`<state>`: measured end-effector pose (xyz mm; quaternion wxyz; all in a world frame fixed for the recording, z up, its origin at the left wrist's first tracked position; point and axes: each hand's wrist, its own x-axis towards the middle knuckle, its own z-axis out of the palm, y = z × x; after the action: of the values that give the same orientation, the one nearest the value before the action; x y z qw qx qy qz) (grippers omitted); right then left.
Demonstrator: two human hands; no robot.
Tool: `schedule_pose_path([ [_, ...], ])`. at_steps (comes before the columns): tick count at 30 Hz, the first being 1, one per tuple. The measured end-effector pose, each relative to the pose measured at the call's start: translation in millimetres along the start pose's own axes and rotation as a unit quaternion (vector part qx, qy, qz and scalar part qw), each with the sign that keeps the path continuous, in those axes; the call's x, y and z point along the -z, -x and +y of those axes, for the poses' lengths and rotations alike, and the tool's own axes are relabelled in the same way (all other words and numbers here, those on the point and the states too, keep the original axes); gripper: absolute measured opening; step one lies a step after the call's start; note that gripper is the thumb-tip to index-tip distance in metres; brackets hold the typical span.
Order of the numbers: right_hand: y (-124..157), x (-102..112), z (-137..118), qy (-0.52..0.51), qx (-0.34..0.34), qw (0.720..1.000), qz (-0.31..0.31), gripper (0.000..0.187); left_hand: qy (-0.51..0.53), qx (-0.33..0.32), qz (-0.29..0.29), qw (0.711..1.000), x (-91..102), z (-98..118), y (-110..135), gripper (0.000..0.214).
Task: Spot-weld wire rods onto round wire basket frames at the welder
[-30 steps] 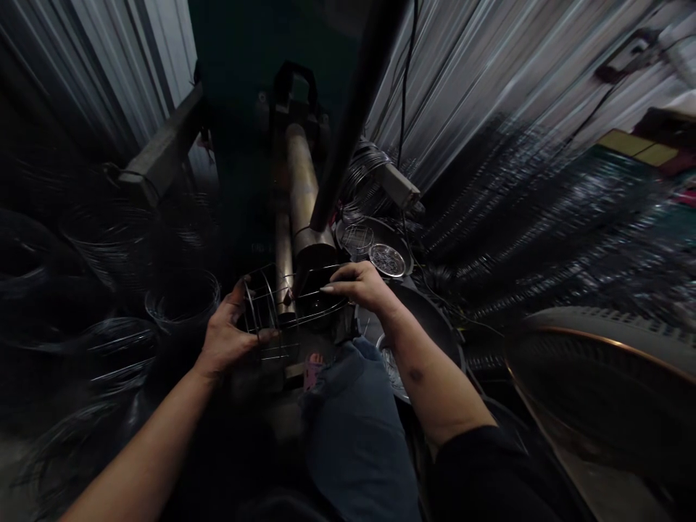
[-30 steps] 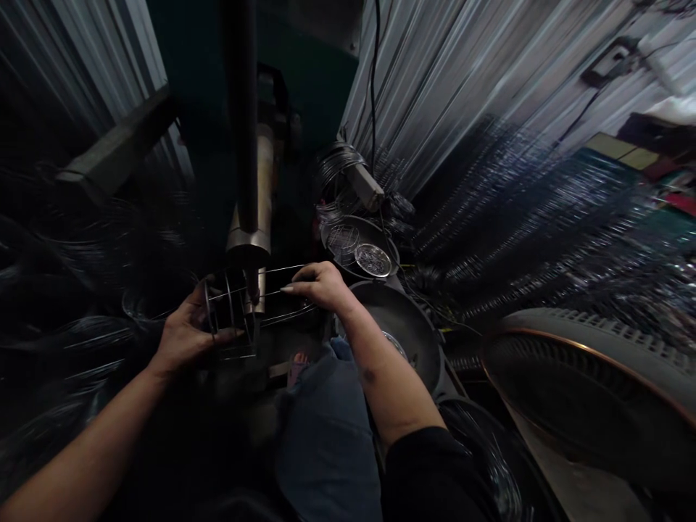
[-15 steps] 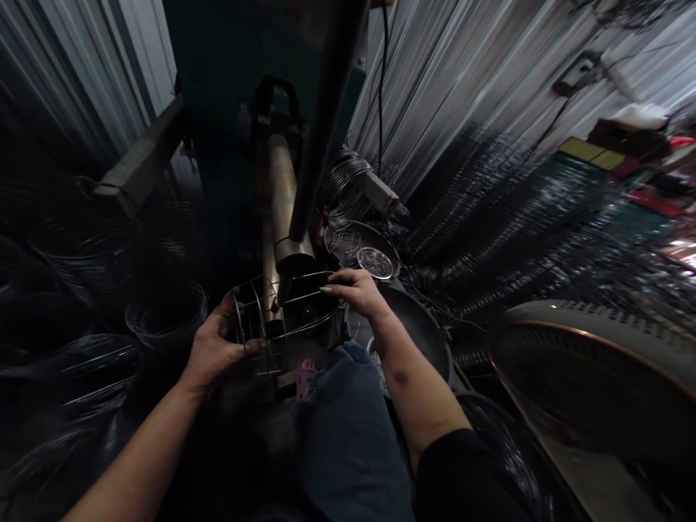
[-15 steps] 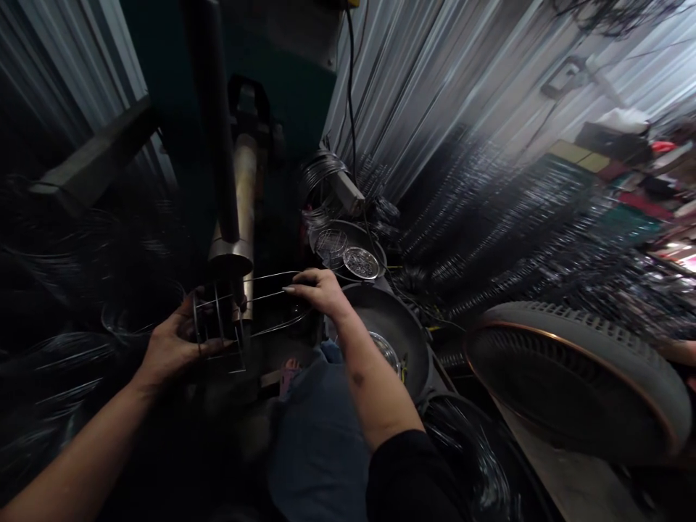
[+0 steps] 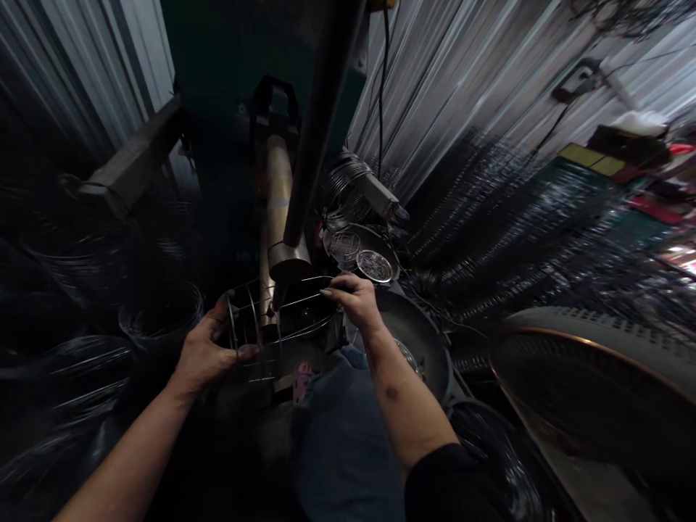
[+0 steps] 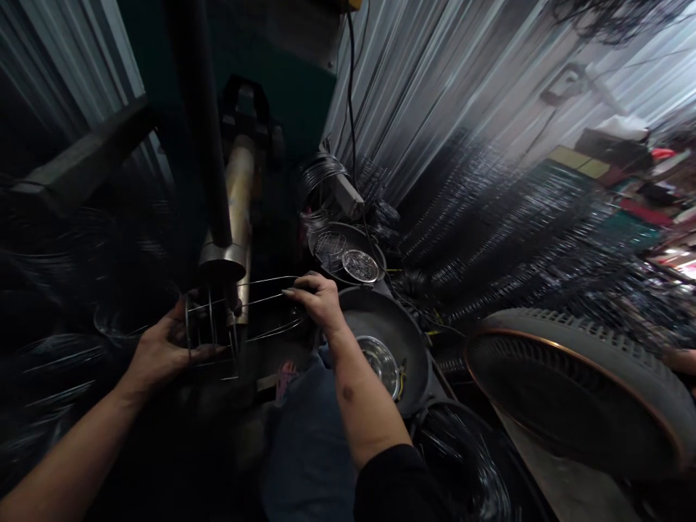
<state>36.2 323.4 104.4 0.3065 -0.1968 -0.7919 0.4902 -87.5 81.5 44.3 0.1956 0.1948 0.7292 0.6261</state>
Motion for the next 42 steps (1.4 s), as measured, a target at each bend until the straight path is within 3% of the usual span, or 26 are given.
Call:
schedule_pose_path([
  [5,0,-1,4,0.014,-0.002,1.000,-0.003,0.026,0.056,-0.005,-0.025,0.998,-2.2,-7,-1,0.113],
  [11,5,0,2,0.009,-0.001,1.000,-0.006,0.029,-0.013,-0.021,-0.011,1.000,1.8,0,9,0.110],
  [13,23,4,-10,0.033,0.035,0.999,0.010,0.027,-0.017,-0.025,-0.012,0.999,8.4,1,25,0.112],
  [16,76,3,-26,0.084,0.069,0.993,0.044,0.021,-0.014,0.017,-0.009,1.000,21.7,-9,62,0.115],
  [17,98,-2,-30,0.085,0.055,0.995,0.020,0.018,-0.014,0.054,0.002,0.998,25.5,-15,75,0.115],
  [19,146,-18,-31,0.055,0.015,0.990,-0.126,0.019,0.007,0.147,0.029,0.989,30.4,-29,99,0.104],
  [22,200,-54,-27,-0.005,-0.042,0.947,-0.318,0.033,0.100,0.253,0.021,0.962,32.9,-47,125,0.079],
  [23,209,-65,-27,-0.040,-0.068,0.936,-0.344,0.032,0.130,0.269,0.002,0.954,34.1,-51,130,0.073],
  [25,213,-80,-27,-0.118,-0.130,0.925,-0.337,0.030,0.133,0.278,-0.030,0.951,40.0,-54,138,0.072],
  [27,201,-86,-30,-0.194,-0.212,0.911,-0.296,0.031,0.027,0.223,-0.024,0.974,50.0,-53,144,0.075],
  [29,182,-84,-34,-0.254,-0.300,0.880,-0.264,0.033,-0.125,0.086,-0.042,0.988,60.0,-51,151,0.079],
  [32,158,-82,-41,-0.299,-0.381,0.838,-0.250,0.025,-0.268,-0.158,-0.142,0.940,64.8,-54,159,0.100],
  [34,149,-84,-46,-0.296,-0.389,0.836,-0.248,0.018,-0.308,-0.253,-0.161,0.903,61.4,-59,160,0.113],
  [37,139,-89,-52,-0.282,-0.379,0.844,-0.254,0.015,-0.317,-0.303,-0.130,0.889,57.6,-63,151,0.117],
  [42,116,-90,-63,-0.241,-0.385,0.848,-0.273,0.014,-0.322,-0.325,-0.143,0.878,56.1,-57,128,0.100],
])
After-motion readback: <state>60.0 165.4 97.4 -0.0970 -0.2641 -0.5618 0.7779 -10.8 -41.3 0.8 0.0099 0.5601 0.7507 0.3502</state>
